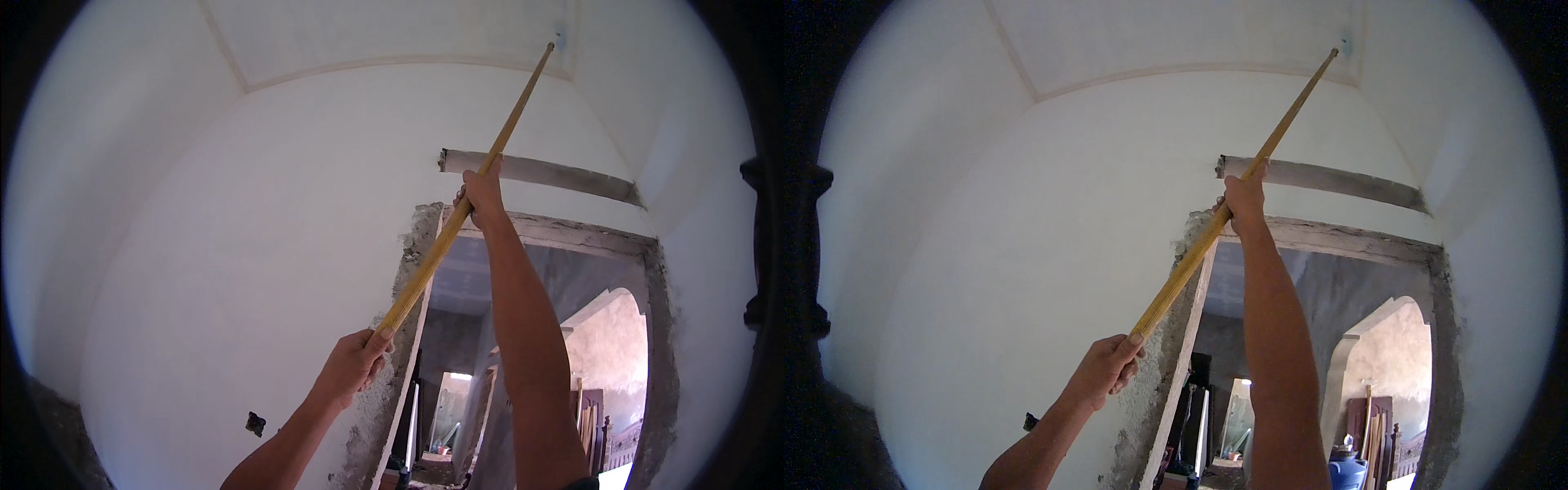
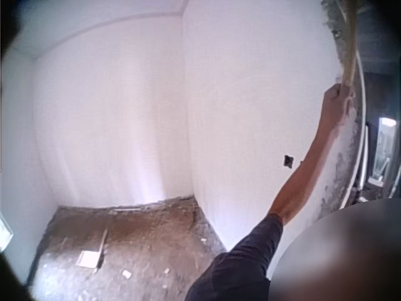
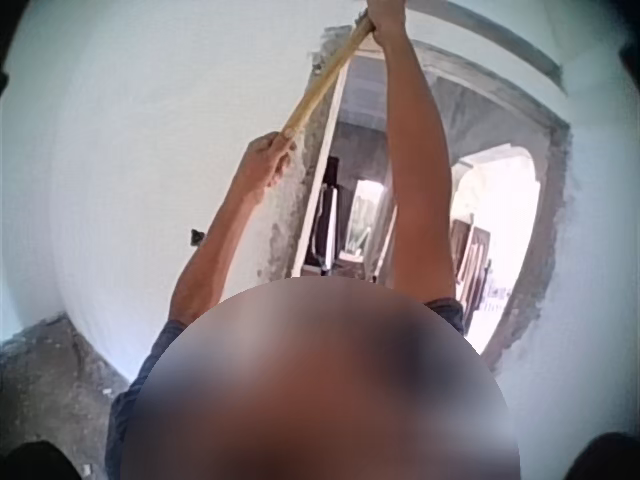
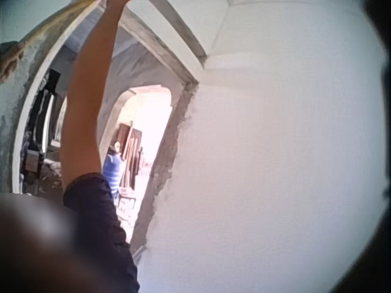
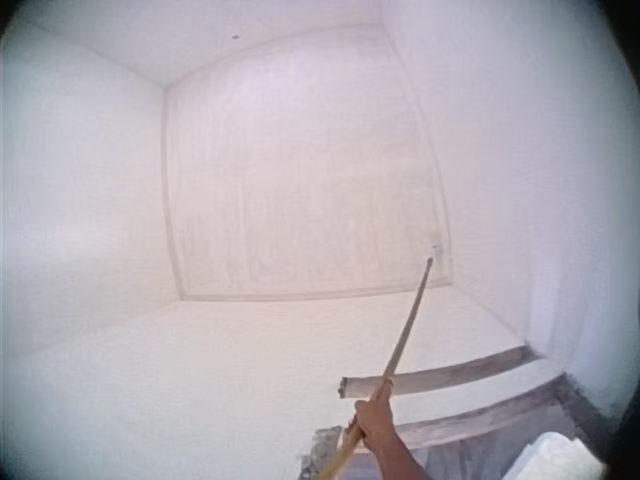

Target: The person uses a long-handled paint roller to apply white paint to the ceiling of a room. They repeatedly roll the roller in a paint tray on the floor to reload paint, then reach upward to paint different sections of the ceiling.

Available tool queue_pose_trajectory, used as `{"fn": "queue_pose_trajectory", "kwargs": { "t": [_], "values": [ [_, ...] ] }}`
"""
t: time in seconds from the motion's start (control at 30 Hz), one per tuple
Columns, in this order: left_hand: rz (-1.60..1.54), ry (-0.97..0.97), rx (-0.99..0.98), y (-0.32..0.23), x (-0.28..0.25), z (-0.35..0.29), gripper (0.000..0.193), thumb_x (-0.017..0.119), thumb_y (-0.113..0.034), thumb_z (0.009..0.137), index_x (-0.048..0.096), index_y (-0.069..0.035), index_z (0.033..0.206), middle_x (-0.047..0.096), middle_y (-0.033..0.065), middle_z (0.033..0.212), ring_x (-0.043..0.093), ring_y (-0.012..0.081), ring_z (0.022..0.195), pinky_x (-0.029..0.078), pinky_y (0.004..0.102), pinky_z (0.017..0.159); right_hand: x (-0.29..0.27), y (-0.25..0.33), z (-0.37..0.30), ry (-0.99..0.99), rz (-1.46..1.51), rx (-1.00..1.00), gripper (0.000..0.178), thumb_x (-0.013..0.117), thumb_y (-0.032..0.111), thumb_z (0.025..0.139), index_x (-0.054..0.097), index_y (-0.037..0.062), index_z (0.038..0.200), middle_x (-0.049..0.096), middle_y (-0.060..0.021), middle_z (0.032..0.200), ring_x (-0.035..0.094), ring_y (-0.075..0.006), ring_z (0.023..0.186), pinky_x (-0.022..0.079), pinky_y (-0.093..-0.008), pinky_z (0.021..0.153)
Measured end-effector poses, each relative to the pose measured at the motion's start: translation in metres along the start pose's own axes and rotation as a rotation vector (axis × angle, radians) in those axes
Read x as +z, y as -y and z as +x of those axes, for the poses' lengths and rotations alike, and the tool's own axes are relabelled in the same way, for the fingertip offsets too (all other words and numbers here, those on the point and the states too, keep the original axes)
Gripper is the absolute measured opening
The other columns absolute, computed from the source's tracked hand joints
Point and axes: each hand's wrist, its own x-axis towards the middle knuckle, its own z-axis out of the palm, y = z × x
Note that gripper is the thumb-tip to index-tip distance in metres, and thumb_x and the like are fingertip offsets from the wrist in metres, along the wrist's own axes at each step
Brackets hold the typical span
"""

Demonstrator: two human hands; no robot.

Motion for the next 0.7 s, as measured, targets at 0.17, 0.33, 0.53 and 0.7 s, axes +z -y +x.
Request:
{"fn": "queue_pose_trajectory", "kwargs": {
  "t": [0.17,0.33,0.53,0.7],
  "values": [
    [0.060,-0.032,0.097,-0.035,0.003,-0.019,0.052,0.061,-0.056,0.101,0.062,-0.004,0.094,0.049,-0.0040,0.060,0.037,0.0033,0.043,0.032,0.0214,0.038,-0.001,0.034,0.002,0.083,0.190,-0.072,0.103,0.053,-0.001,0.092,-0.013,0.0329,0.163,0.050,-0.0090,0.077,0.052,-0.0198,0.057,0.052,-0.0387,0.050],
    [0.067,-0.061,0.052,-0.065,-0.012,-0.041,0.051,0.059,-0.055,0.103,0.062,-0.005,0.094,0.046,-0.0048,0.060,0.035,0.0026,0.043,0.030,0.0206,0.038,0.024,0.058,-0.006,0.113,0.229,-0.057,0.107,0.054,-0.005,0.088,-0.013,0.0321,0.163,0.050,-0.0085,0.076,0.052,-0.0195,0.057,0.051,-0.0380,0.051],
    [0.065,-0.148,0.026,-0.073,-0.038,-0.073,0.047,0.058,-0.051,0.104,0.061,-0.005,0.093,0.043,-0.0051,0.060,0.030,0.0026,0.042,0.026,0.0211,0.038,0.069,0.061,-0.029,0.127,0.241,-0.034,0.105,0.053,-0.003,0.090,-0.014,0.0311,0.163,0.054,-0.0143,0.087,0.055,-0.0217,0.058,0.056,-0.0406,0.051],
    [0.048,-0.231,-0.016,-0.060,-0.078,-0.105,0.046,0.056,-0.048,0.106,0.060,-0.005,0.093,0.043,-0.0049,0.059,0.029,0.0025,0.041,0.025,0.0207,0.037,0.122,0.048,-0.070,0.189,0.224,-0.004,0.104,0.052,-0.002,0.091,-0.015,0.0331,0.163,0.051,-0.0105,0.082,0.052,-0.0196,0.059,0.055,-0.0405,0.054]
  ]
}}
